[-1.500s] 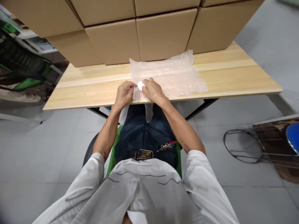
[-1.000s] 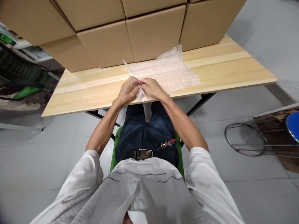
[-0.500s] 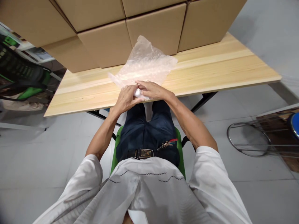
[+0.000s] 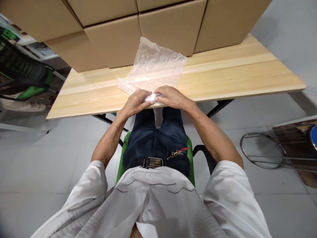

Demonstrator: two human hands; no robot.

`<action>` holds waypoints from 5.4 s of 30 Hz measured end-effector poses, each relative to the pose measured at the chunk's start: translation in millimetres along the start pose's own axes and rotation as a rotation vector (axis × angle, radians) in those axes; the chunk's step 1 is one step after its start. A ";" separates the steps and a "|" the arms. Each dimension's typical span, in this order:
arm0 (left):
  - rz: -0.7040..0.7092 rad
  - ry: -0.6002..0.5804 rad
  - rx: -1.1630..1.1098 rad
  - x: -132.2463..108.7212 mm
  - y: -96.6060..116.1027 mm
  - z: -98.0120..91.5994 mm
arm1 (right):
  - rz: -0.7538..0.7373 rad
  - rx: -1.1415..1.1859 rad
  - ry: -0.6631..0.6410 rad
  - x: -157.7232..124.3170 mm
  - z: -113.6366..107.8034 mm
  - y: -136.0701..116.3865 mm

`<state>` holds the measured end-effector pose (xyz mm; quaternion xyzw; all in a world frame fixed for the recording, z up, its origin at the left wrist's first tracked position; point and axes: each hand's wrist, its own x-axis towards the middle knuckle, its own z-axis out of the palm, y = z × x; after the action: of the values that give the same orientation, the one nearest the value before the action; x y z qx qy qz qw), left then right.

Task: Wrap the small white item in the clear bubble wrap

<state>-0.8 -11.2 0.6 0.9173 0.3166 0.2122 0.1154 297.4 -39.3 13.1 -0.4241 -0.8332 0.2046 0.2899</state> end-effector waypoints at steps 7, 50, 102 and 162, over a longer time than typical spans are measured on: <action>-0.036 -0.011 -0.029 15.7 12.6 5.4 | 0.056 -0.047 0.075 -15.7 -0.8 6.5; -0.180 0.013 -0.085 107.9 2.4 21.6 | -0.034 -0.243 0.206 -45.5 32.1 -5.3; -0.267 -0.153 -0.058 98.9 15.2 -12.9 | 0.290 -0.388 0.367 -31.0 -1.9 26.4; -0.378 0.114 0.205 48.1 -31.3 -57.7 | 0.368 -0.393 0.199 14.9 -9.6 39.4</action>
<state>-9.9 47.7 55.9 0.8352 0.5086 0.2049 0.0412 319.8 -4.2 1.7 -0.6341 -0.7334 0.0459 0.2407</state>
